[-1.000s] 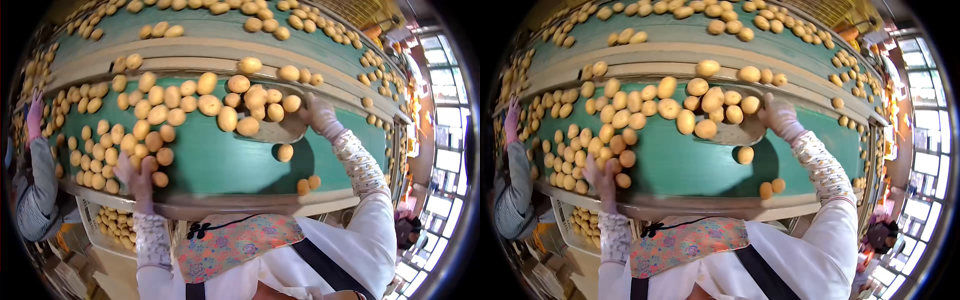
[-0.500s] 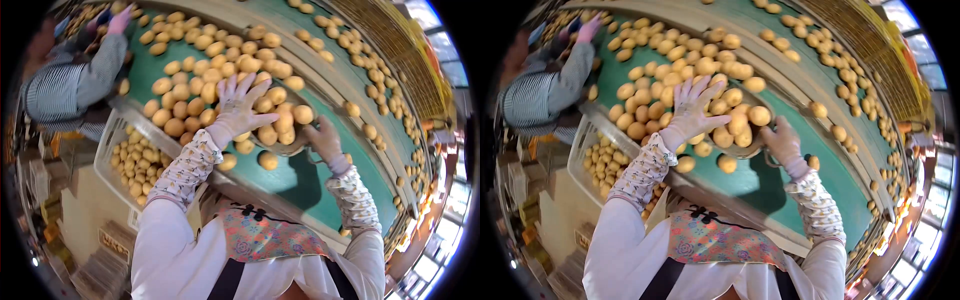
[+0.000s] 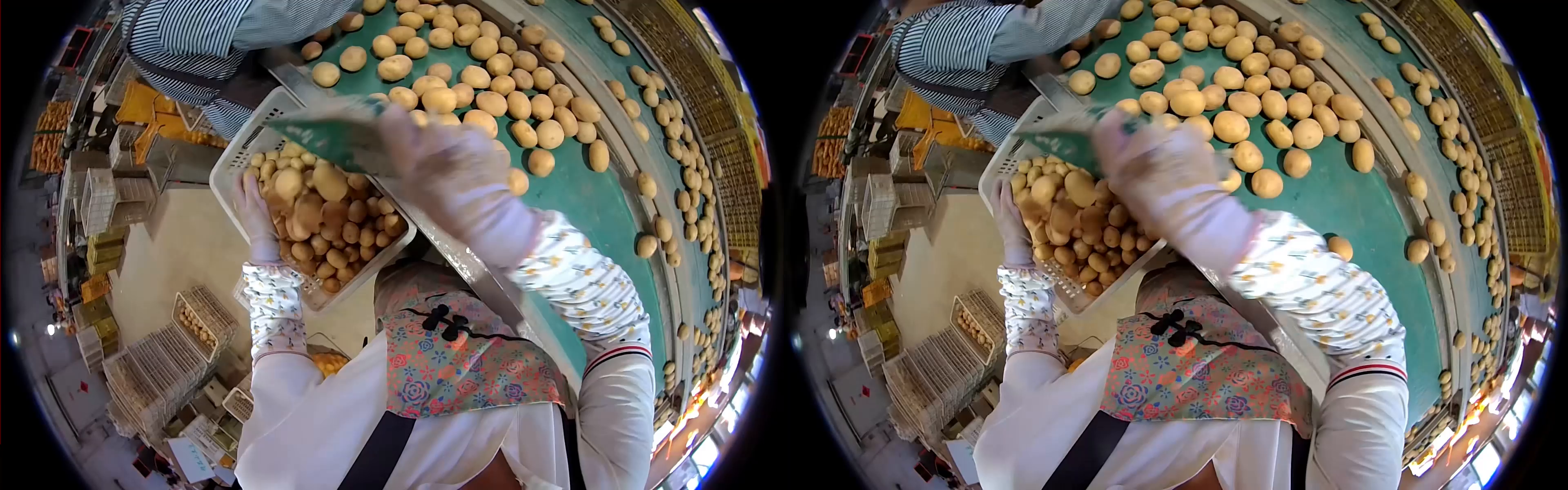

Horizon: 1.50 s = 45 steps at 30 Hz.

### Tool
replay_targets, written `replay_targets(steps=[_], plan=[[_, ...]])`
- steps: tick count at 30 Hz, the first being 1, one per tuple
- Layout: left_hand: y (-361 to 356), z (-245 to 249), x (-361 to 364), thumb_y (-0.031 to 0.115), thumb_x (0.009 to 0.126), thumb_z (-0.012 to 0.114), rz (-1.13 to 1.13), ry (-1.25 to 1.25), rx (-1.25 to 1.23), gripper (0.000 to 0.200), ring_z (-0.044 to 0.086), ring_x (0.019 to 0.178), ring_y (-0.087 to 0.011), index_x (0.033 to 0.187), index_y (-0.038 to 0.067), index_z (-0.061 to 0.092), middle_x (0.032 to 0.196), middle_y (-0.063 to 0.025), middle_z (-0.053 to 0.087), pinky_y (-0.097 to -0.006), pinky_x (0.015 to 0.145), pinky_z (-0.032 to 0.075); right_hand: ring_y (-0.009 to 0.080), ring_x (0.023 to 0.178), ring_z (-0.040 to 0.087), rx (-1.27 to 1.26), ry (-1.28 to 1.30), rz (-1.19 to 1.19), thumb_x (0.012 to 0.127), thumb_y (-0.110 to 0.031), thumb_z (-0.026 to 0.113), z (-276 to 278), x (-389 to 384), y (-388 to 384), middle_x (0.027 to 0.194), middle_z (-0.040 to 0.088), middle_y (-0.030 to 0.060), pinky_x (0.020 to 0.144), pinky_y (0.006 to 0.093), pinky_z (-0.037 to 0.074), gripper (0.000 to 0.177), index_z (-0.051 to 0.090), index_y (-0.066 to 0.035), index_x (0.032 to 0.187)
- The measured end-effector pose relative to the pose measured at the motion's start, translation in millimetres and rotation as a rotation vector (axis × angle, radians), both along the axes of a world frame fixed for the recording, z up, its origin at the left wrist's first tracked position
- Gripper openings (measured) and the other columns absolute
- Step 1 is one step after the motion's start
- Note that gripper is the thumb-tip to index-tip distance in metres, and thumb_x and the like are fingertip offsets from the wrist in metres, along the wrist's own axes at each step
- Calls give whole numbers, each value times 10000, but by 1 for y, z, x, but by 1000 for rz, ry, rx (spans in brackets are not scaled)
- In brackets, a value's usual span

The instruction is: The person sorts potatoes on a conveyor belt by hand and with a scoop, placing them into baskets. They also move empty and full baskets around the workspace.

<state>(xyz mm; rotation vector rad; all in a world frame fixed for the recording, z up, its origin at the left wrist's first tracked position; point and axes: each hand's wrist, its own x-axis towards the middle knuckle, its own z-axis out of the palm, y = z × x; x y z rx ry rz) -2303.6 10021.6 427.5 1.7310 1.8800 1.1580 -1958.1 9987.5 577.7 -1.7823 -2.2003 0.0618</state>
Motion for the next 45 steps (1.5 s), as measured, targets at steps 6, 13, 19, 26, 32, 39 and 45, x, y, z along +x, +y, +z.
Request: replay_targets(steps=[6,13,19,26,32,39,45], plan=[[-29,19,216,288,654,824,-673,245,218,798,394,1210,-439,1341,73,478,1334,-209,428,-545,1026,306,368,617,646,-65,-205,-704,861,-276,627,2,195,-120,675,641,157,544,470,501,316,529,-117,1116],[-23,-2,308,461,660,778,-1042,684,55,692,306,1327,-365,1278,220,579,1411,-120,388,-585,1093,168,427,884,651,-685,-325,-1416,774,-314,624,-4,360,-399,899,668,274,782,484,520,365,643,0,958],[85,-35,242,449,820,651,-624,427,143,658,443,1138,-401,1319,48,498,1220,-202,476,-534,927,354,404,859,660,-709,-172,-1333,774,-323,620,-77,328,-334,888,683,230,761,489,519,382,595,-47,1037],[109,-42,284,472,751,723,-680,398,-26,753,352,1260,-458,1391,173,463,1414,-187,377,-626,946,319,393,685,653,-625,-76,-834,846,-295,572,-118,241,-54,732,659,201,639,512,502,340,474,-33,1039],[139,-35,305,604,678,739,-812,430,-59,907,187,1346,-467,1441,231,421,1490,-134,320,-689,1021,157,416,910,637,-627,278,-748,850,-319,592,-134,170,57,912,664,248,810,483,492,358,516,-11,1018],[217,4,245,666,702,684,-748,444,53,865,126,1392,-454,1442,301,427,1541,-95,262,-606,1106,75,392,786,653,-429,465,-657,815,-357,654,-109,99,120,777,657,205,702,471,501,365,557,-38,965],[250,72,111,445,682,795,-334,358,292,755,282,1312,-450,1348,200,540,1450,-171,381,-557,1102,227,317,615,648,-201,246,-189,873,-275,664,-7,-15,208,652,625,139,570,402,497,291,543,-64,1034]])
